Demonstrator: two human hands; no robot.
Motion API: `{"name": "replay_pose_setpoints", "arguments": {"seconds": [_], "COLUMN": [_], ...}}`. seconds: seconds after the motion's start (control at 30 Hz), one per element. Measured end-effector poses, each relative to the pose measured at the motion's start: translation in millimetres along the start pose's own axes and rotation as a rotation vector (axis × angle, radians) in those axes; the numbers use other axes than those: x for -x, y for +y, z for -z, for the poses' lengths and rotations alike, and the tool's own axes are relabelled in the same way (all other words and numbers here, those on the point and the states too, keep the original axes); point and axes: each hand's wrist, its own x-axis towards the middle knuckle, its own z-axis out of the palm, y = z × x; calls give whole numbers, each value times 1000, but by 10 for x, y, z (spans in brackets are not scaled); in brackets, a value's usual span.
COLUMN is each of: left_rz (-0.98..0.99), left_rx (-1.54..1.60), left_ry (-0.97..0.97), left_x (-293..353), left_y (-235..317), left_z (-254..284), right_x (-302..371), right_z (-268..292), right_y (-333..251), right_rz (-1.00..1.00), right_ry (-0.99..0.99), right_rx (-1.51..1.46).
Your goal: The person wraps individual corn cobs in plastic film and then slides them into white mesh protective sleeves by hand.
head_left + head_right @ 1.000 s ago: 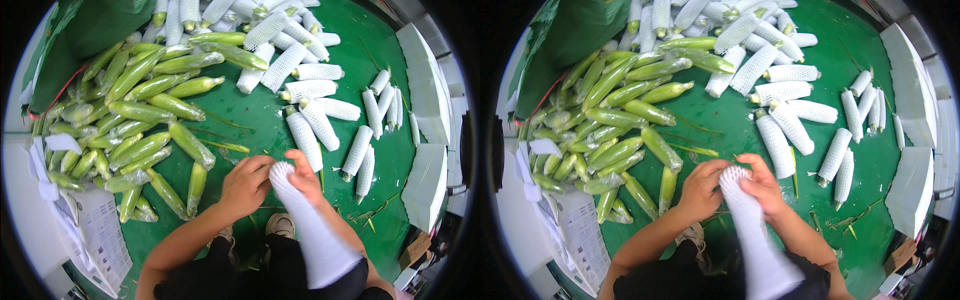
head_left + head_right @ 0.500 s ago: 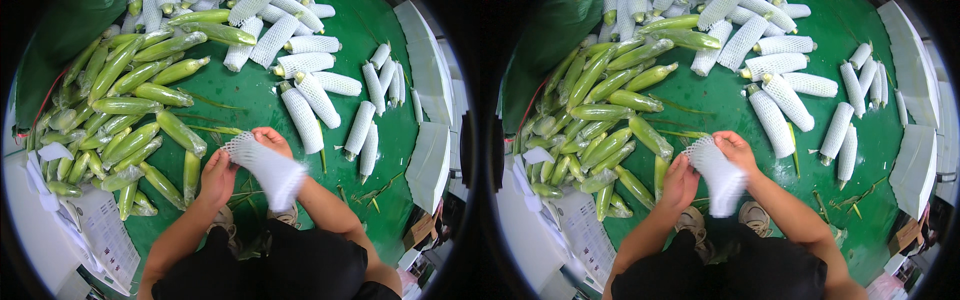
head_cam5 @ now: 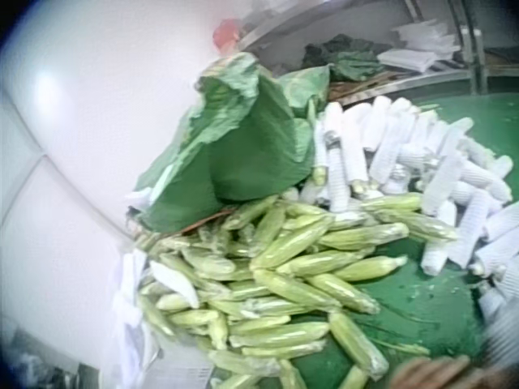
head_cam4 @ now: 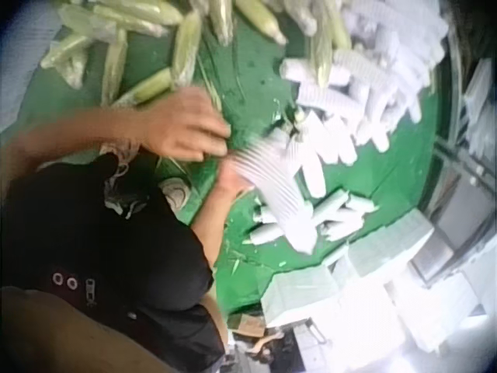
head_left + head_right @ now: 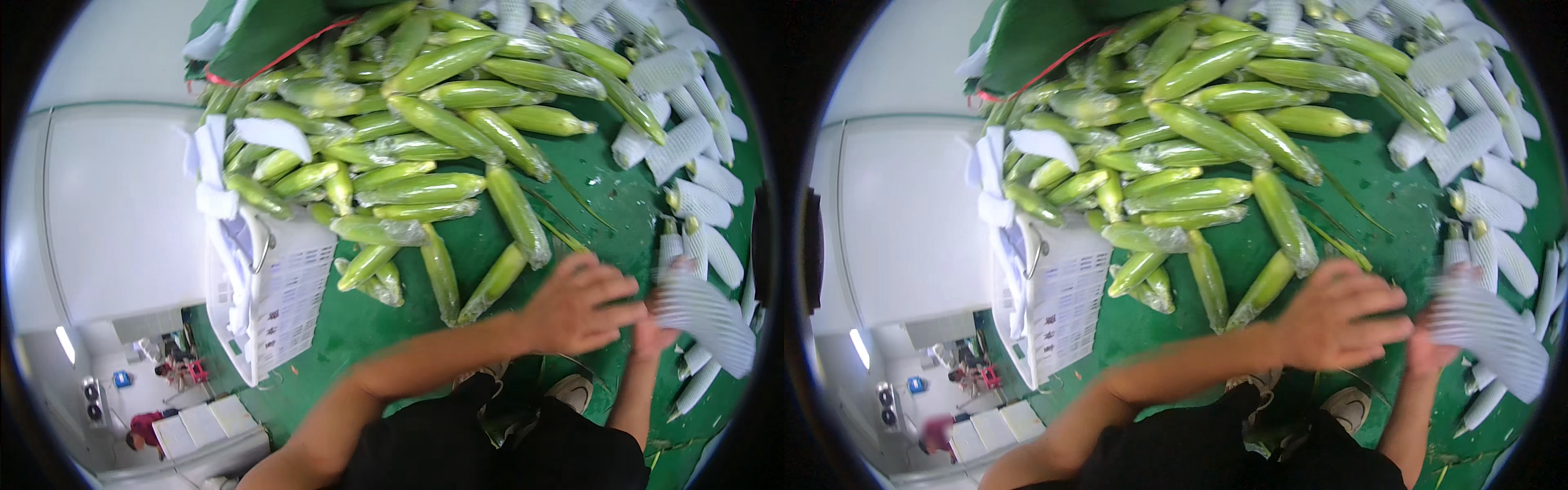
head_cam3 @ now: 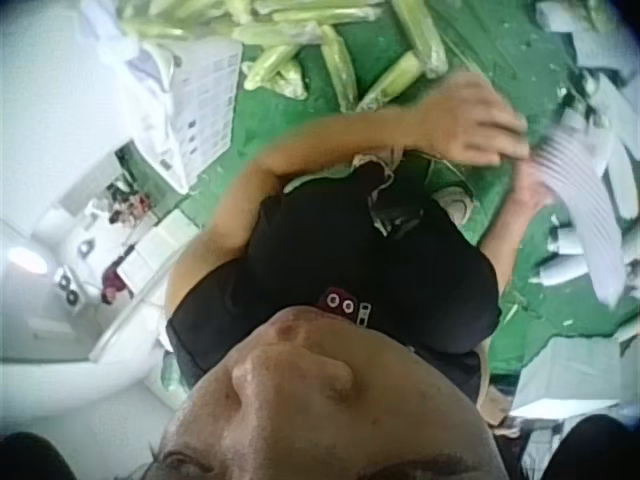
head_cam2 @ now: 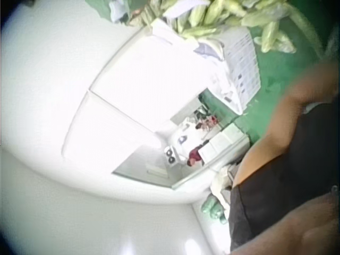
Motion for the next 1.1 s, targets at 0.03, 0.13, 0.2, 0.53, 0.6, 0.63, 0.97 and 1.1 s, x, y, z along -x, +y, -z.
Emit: {"name": "replay_pose_setpoints", "arguments": {"seconds": [0.03, 0.13, 0.2, 0.53, 0.6, 0.63, 0.97, 1.1], "left_rz": [-18, 250, 473, 1961, 1830, 1784, 1868, 1849], "left_rx": [-149, -592, -976, -675, -338, -280, -326, -906], "left_ry": [83, 258, 499, 508, 587, 559, -16, -184], "left_x": [-57, 259, 780, 3257, 3371, 3413, 3654, 4089], "left_y": [-169, -748, -997, -501, -614, -634, -949, -605], "left_z": [304, 1681, 2689, 5211, 4812, 4773, 4869, 5193], "right_x": [-125, -142, 127, 729, 708, 716, 901, 943], "right_z": [-350, -36, 99, 21, -66, -65, -21, -87], "right_y": [-41, -252, -119, 934, 940, 916, 980, 1073], "right_rz": [-109, 247, 77, -527, -541, -556, -678, -770], "right_ry": [-290, 241, 228, 154, 169, 146, 132, 121], "right_rx": [-48, 408, 535, 812, 853, 855, 810, 853]}}
